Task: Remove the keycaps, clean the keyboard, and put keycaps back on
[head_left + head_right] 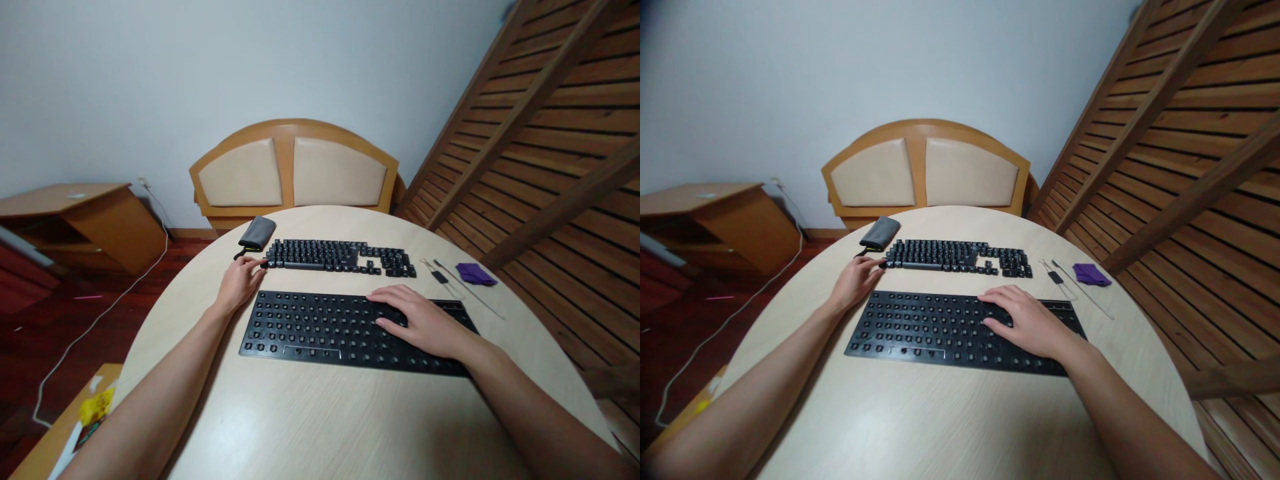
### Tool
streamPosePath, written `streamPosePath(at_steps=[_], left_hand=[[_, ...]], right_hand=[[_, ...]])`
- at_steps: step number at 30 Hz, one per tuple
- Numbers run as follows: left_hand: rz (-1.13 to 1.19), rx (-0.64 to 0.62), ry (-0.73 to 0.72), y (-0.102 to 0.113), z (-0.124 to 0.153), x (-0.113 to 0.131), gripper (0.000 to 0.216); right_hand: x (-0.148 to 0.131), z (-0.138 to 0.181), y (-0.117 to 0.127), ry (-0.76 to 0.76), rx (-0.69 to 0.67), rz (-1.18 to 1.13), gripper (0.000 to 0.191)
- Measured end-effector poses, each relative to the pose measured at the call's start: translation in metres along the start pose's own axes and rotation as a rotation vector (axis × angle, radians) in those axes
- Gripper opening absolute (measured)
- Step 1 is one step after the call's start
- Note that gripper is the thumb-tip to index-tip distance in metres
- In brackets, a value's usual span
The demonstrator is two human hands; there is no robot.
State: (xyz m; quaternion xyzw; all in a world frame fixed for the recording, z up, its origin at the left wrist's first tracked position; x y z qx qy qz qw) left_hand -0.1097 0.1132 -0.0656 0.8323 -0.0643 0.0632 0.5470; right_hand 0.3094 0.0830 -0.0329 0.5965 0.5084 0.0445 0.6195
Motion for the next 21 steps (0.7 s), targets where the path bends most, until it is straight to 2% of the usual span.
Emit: streamPosePath(at_steps=[6, 11, 14, 16, 18, 21], left_hand=[[-0.043, -0.026, 0.087, 0.008, 0.003, 0.002, 0.028], [-0.025, -0.099, 0.115, 0.03, 0.011, 0.008, 0.027], [0.064, -0.224, 0.0, 0.054, 0.019, 0.018, 0.027], [0.215, -0.391, -0.135, 0.07, 0.026, 0.028, 0.029], [0.318, -0.513, -0.178, 0.086, 0.032, 0.037, 0.032], [0.319, -0.657, -0.231, 0.101, 0.038, 0.044, 0.033]], right_hand=[[0.001, 0.0, -0.001, 0.006, 0.003, -0.003, 0.037], [0.002, 0.0, 0.0, 0.002, -0.006, 0.005, 0.04], [0.003, 0.001, 0.001, -0.013, -0.01, 0.003, 0.041], [0.004, 0.001, 0.001, -0.017, -0.014, 0.001, 0.042], [0.004, 0.001, 0.0, -0.015, -0.013, -0.002, 0.042], [0.004, 0.0, 0.0, -0.01, -0.009, -0.005, 0.042]])
Point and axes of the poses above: each hand's wrist, its own z-axis away from the middle knuckle, its own y-axis out of the back of the hand, x = y × z, the point moved 2 cm from there along -z, towards the middle knuckle, and after that the axes turned 11 degrees about -z, right-handed, at the moved point
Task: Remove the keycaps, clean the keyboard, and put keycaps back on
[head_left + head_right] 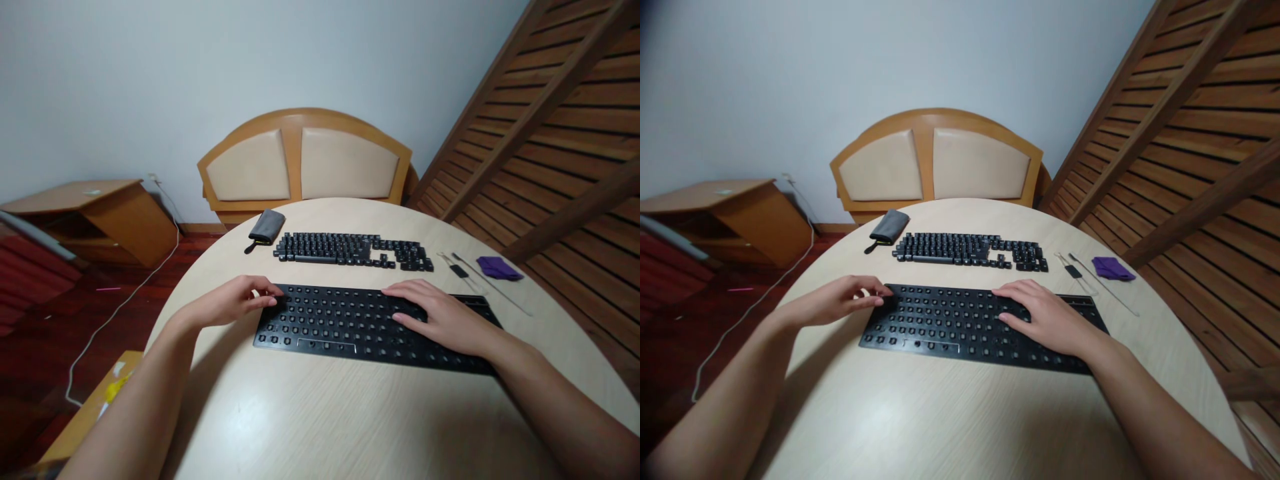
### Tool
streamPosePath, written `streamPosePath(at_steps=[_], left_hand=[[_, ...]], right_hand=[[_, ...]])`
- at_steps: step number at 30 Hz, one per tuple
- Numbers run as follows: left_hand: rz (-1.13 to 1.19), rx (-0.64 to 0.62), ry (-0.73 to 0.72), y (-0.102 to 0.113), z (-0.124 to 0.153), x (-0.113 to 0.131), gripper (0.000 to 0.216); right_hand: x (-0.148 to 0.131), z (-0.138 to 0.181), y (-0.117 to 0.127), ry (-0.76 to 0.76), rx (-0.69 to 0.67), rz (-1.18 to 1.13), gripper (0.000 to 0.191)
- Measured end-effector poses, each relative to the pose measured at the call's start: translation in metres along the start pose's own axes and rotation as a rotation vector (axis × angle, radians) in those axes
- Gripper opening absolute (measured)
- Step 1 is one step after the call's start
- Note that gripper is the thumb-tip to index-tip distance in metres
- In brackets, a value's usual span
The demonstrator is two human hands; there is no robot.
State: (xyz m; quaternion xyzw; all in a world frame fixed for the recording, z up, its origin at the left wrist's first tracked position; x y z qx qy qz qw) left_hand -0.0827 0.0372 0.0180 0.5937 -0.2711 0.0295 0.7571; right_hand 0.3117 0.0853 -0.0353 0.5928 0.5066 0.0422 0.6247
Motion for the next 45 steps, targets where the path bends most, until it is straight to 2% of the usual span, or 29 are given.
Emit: streamPosePath(at_steps=[3, 9, 15, 24, 33, 45], left_hand=[[0.018, -0.09, -0.015, 0.002, 0.003, 0.002, 0.031], [0.156, -0.235, 0.021, -0.003, 0.004, -0.011, 0.031], [0.24, -0.316, 0.05, -0.006, 0.005, -0.02, 0.032], [0.254, -0.348, 0.013, -0.009, 0.004, -0.019, 0.033], [0.138, -0.296, -0.002, -0.01, 0.006, -0.005, 0.025], [-0.026, -0.235, 0.053, -0.011, 0.01, 0.006, 0.025]], right_hand=[[0.003, 0.001, 0.001, -0.003, -0.002, 0.009, 0.044], [0.014, 0.005, 0.005, -0.033, -0.006, 0.027, 0.045], [0.015, 0.006, 0.005, -0.044, 0.028, 0.022, 0.045], [0.015, 0.005, 0.004, -0.034, 0.041, 0.023, 0.046], [0.009, 0.003, 0.003, -0.038, 0.048, 0.067, 0.05], [0.01, 0.003, 0.002, -0.048, 0.035, 0.063, 0.052]])
Point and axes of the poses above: each hand's wrist, its own z-axis away from the middle knuckle, its own y-axis out of the back of the hand, x = y × z, the point moved 2 cm from there along -z, towards the middle knuckle, and after that the axes turned 11 degrees about -z, right-handed, at the moved point
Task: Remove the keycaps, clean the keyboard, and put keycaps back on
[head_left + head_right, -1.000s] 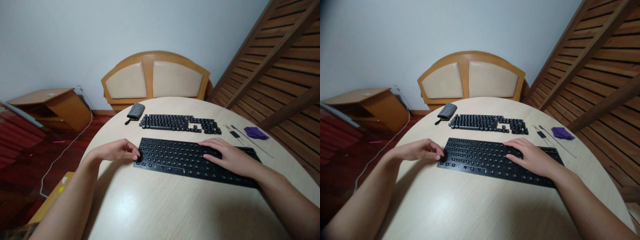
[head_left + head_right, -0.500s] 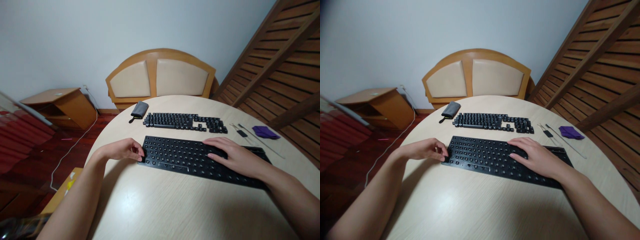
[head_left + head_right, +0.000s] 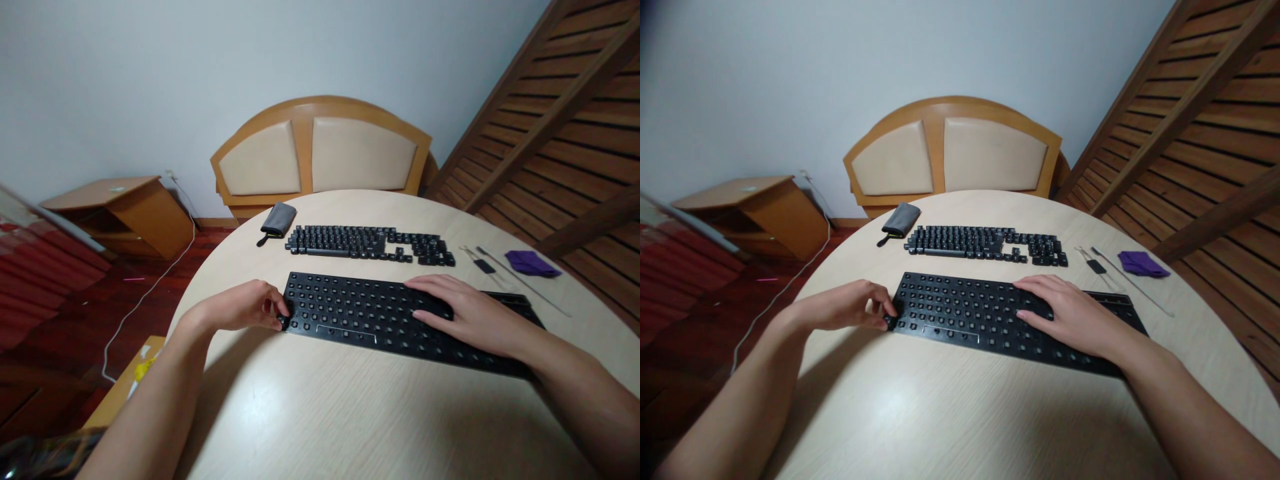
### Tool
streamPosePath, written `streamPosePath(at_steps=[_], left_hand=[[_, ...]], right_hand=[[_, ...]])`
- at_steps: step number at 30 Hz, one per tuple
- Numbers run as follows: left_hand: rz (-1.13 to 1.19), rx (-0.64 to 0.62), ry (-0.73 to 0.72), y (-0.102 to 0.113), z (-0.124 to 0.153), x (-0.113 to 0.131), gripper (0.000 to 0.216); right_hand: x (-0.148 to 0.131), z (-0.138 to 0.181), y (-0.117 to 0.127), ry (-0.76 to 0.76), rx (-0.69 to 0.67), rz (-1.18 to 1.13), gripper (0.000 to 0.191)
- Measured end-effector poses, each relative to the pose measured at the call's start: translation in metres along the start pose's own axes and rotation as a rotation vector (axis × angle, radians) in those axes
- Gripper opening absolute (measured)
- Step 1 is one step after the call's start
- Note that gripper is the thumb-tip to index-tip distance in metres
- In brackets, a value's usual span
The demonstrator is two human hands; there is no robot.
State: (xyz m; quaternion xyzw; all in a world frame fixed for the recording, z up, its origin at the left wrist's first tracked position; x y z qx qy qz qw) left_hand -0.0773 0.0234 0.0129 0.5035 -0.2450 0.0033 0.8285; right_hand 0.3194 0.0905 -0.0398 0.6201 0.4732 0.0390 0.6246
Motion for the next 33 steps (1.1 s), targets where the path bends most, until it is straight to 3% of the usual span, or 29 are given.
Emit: streamPosePath(at_steps=[8, 16, 27, 33], left_hand=[[-0.026, 0.0, 0.044, 0.0014, 0.0008, 0.0029, 0.02], [-0.247, 0.093, 0.103, 0.0, 0.0032, 0.0096, 0.014], [0.019, -0.005, 0.07, 0.0008, -0.0018, 0.0051, 0.02], [-0.024, 0.037, 0.066, -0.0009, -0.0016, 0.0048, 0.017]], right_hand=[[0.0002, 0.0004, -0.0004, -0.003, -0.006, 0.005, 0.052], [0.0001, 0.0011, -0.0009, -0.001, -0.007, 0.004, 0.053], [-0.0006, 0.0017, -0.0006, -0.003, -0.033, 0.022, 0.054], [-0.0015, 0.0018, -0.0007, 0.0, -0.026, 0.016, 0.053]])
Point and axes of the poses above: each hand's wrist, its own z-axis away from the middle knuckle, its own y-axis out of the back of the hand, x = y × z, the point moved 2 cm from there along -z, towards the middle knuckle, and after that the axes turned 11 degrees about -z, right-handed, at the moved point
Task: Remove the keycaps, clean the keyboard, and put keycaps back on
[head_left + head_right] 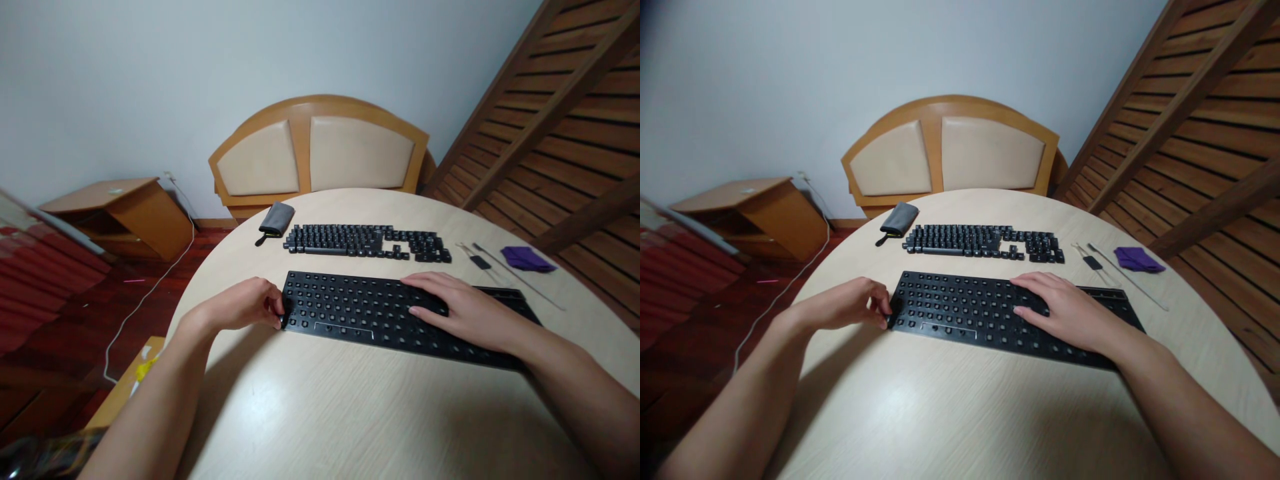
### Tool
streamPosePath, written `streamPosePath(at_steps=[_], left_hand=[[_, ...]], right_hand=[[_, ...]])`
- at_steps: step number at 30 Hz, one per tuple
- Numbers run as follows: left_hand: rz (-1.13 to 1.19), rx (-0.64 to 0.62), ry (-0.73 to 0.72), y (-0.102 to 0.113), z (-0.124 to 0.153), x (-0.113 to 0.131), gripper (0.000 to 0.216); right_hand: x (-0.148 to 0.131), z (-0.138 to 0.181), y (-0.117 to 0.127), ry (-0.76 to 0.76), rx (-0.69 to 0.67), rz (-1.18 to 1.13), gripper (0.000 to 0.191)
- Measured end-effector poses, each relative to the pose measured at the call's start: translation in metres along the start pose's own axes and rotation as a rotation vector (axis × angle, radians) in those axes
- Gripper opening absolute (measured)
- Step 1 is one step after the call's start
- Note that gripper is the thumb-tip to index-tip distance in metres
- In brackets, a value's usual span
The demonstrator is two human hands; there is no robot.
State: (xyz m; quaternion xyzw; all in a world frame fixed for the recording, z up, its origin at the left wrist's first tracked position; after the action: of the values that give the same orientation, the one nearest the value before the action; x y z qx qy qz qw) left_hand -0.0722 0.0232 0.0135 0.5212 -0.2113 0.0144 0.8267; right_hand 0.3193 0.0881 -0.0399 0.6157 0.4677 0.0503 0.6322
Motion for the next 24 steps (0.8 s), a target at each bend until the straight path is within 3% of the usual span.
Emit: streamPosePath(at_steps=[24], left_hand=[[0.09, -0.063, 0.032, 0.0008, -0.003, -0.0039, 0.018]], right_hand=[[-0.0013, -0.0006, 0.0001, -0.007, 0.012, -0.01, 0.053]])
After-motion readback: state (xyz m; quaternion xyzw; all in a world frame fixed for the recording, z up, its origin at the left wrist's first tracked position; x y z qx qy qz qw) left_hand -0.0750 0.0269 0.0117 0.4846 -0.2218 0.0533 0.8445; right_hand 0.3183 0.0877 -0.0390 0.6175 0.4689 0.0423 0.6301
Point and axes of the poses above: each hand's wrist, its own z-axis away from the middle knuckle, its own y-axis out of the back of the hand, x = y × z, the point moved 2 cm from there along -z, towards the middle knuckle, and after that the axes turned 11 degrees about -z, right-handed, at the moved point
